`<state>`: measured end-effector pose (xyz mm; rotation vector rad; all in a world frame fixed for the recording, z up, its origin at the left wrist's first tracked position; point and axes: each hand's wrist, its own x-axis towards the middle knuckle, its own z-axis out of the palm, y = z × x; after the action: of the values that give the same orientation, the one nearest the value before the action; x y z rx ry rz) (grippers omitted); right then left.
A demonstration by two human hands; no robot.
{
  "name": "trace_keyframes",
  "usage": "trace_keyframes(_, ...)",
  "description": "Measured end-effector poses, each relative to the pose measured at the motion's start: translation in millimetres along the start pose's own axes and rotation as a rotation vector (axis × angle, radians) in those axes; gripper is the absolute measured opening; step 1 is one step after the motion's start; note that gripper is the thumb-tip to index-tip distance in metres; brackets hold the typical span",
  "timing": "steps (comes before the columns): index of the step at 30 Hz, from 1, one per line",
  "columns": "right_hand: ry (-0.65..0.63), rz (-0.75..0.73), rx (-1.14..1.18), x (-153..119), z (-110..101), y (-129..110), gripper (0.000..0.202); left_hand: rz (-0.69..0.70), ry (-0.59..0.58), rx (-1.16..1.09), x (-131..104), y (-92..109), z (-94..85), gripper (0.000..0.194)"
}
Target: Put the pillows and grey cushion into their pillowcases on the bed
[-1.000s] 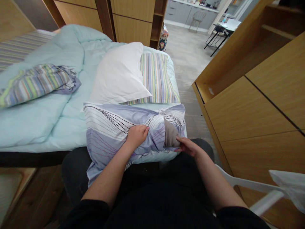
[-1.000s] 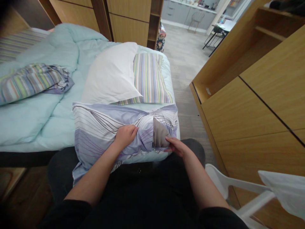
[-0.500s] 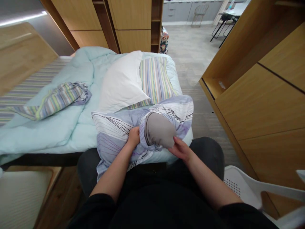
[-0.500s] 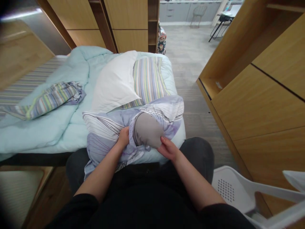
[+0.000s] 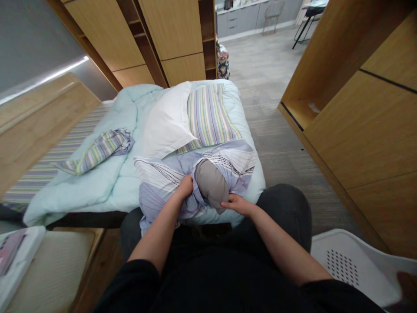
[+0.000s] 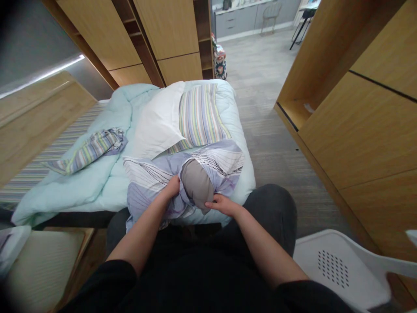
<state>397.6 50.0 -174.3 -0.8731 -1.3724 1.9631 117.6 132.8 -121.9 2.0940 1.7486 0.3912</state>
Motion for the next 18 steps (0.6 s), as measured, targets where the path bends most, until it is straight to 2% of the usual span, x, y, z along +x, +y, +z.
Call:
trace_keyframes(1, -0.021, -0.014, -0.046, -3, 2, 1, 0.050, -0.029, 0.083, -0.016, -10, 6, -7.2, 0.026)
trace_keyframes(3, -0.047, -0.060, -0.136, -9, 8, 5, 0.050, -0.069, 0.348, -0.056, -38, 24, -17.7, 0.026)
trace_keyframes(4, -0.053, -0.090, -0.171, -12, 14, 6, 0.049, -0.036, 0.452, -0.067, -53, 37, -20.8, 0.025)
trace_keyframes(5, -0.052, -0.125, -0.206, -15, 22, 7, 0.047, 0.043, 0.492, -0.061, -66, 51, -22.3, 0.025)
trace_keyframes(7, -0.048, -0.195, -0.325, -20, 40, 3, 0.040, 0.260, 0.333, 0.020, -85, 80, -21.1, 0.044)
trace_keyframes(9, -0.048, -0.246, -0.502, -27, 56, -8, 0.031, 0.325, 0.165, 0.143, -87, 101, -15.5, 0.063)
trace_keyframes(10, -0.059, -0.264, -0.587, -31, 59, -14, 0.029, 0.283, 0.127, 0.206, -84, 106, -11.9, 0.062)
trace_keyframes(11, -0.077, -0.278, -0.649, -36, 59, -21, 0.027, 0.225, 0.099, 0.260, -79, 107, -8.5, 0.051)
trace_keyframes(13, -0.029, -0.284, -0.674, -49, 42, -33, 0.021, 0.161, 0.009, 0.332, -68, 98, -3.4, 0.023)
trace_keyframes(14, 0.088, -0.276, -0.642, -55, 25, -38, 0.021, 0.168, -0.043, 0.341, -65, 92, -1.9, 0.013)
trace_keyframes(15, 0.277, -0.258, -0.601, -61, 5, -42, 0.024, 0.196, -0.087, 0.330, -65, 84, -1.0, 0.008)
trace_keyframes(16, 0.515, -0.224, -0.568, -66, -17, -45, 0.031, 0.240, -0.123, 0.301, -68, 78, -0.4, 0.007)
trace_keyframes(18, 0.968, -0.123, -0.540, -69, -60, -48, 0.058, 0.335, -0.177, 0.216, -79, 68, 0.0, 0.012)
